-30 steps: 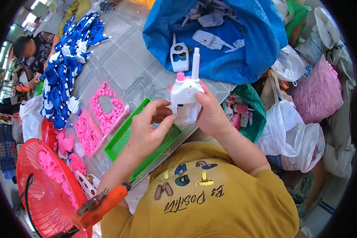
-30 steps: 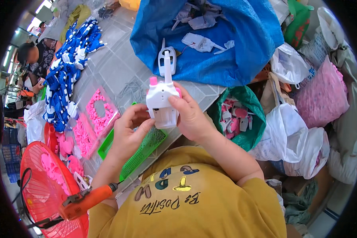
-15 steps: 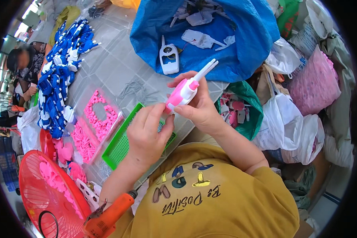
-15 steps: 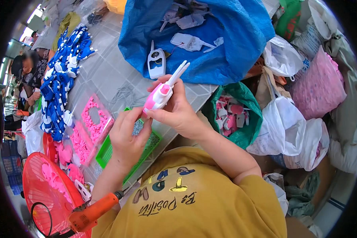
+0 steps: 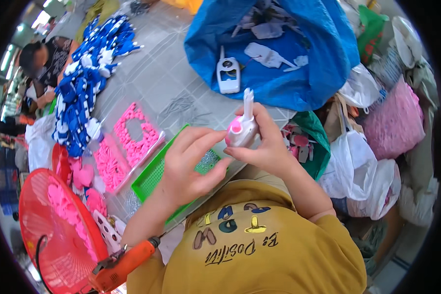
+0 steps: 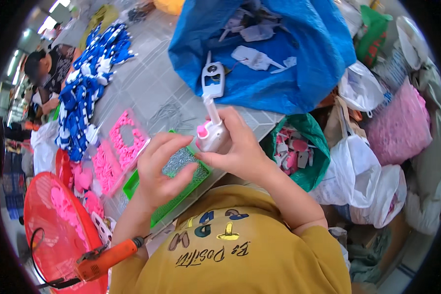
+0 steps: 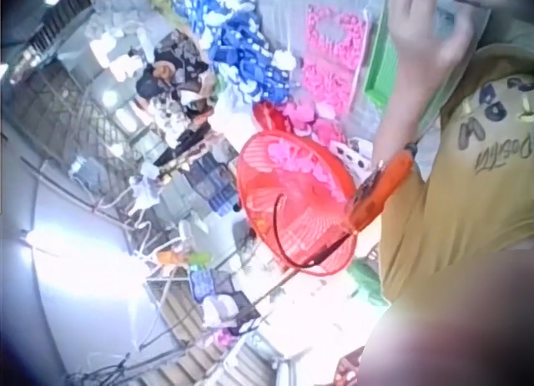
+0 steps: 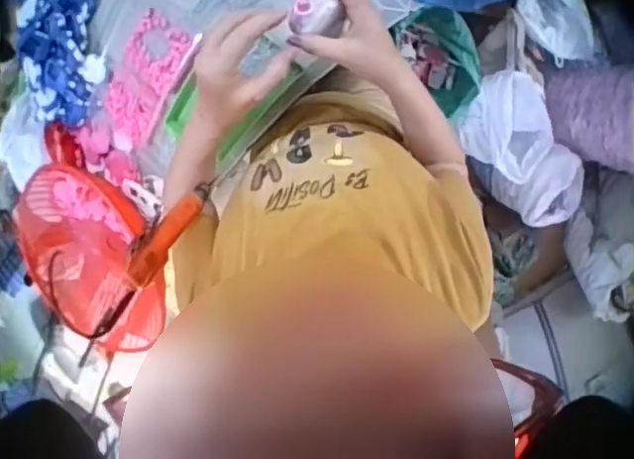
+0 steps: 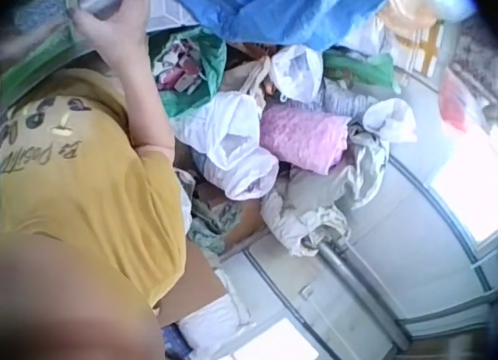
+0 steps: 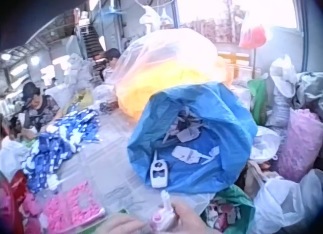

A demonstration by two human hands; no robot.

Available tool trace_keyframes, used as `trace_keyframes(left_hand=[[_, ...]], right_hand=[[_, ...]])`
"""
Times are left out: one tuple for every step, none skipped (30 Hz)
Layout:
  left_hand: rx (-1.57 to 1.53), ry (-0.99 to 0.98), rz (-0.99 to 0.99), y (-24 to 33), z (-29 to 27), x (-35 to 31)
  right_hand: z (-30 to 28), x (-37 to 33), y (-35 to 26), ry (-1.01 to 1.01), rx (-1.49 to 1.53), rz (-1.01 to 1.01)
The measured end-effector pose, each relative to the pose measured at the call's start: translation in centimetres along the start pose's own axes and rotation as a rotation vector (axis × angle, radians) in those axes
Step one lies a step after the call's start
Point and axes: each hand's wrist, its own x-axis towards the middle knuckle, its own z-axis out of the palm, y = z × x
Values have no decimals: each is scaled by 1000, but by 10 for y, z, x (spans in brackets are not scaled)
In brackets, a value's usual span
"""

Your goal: The user is assembling a toy walkie-talkie by fitting plastic shells together, installing internal components, and securing them with screws using an electric screwdriver.

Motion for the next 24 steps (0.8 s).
trace_keyframes(left_hand=[[-180, -52, -24, -2, -4, -2], [-247, 24, -42, -8, -3, -7], [-289, 113, -141, -7, 0, -8], [-333, 203, -237, -5, 5, -8], [-330, 215, -257, -5, 5, -5], [-327, 221, -265, -6, 3, -7], [-326, 210, -267, -7, 2, -9], [-329, 195, -264, -8, 2, -9], [-330, 197, -267, -8, 2, -10], [-275, 184, -261, -7, 1, -10], [-219, 170, -255, -7, 0, -10], [-220, 171, -257, -9, 1, -11], [-217, 156, -237, -11, 2, -11], [-214, 142, -218, -13, 3, -11], [-215, 143, -220, -15, 5, -13], [-223, 153, -207, -18, 6, -14], [-232, 161, -191, -19, 6, -14], [-235, 160, -190, -19, 6, -14], [-273, 148, -203, -19, 4, -13], [-310, 138, -217, -19, 4, -12], [-311, 137, -218, -17, 4, -11], [-308, 136, -242, -16, 3, -10], [-304, 134, -266, -14, 3, -10], [-305, 132, -269, -13, 2, -11]], right_hand=[[1, 2, 1, -2, -325, -227], [3, 4, 2, 3, -649, -461], [10, 1, 5, 10, -611, -438], [13, -1, 6, -7, -606, -439], [15, -3, 8, 14, -727, -471], [17, -4, 9, 37, -848, -503], [19, -5, 12, 28, -845, -501], [20, -4, 14, 68, -899, -518], [20, -4, 16, 110, -954, -535], [19, -3, 16, 108, -955, -533], [17, -2, 17, 92, -991, -521], [16, -1, 18, 77, -1026, -508], [18, 2, 13, 75, -1026, -507], [22, 4, 4, 69, -1007, -568], [25, 6, -1, 63, -987, -628], [24, 8, 2, 61, -988, -627], [22, 11, 8, 10, -885, -603], [21, 12, 12, -40, -782, -578], [22, 13, 13, -39, -784, -576], [24, 14, 14, -13, -731, -606], [24, 15, 15, 13, -678, -636], [24, 16, 16, 14, -678, -633], [23, 15, 16, 24, -684, -645], [23, 15, 17, 34, -690, -657]])
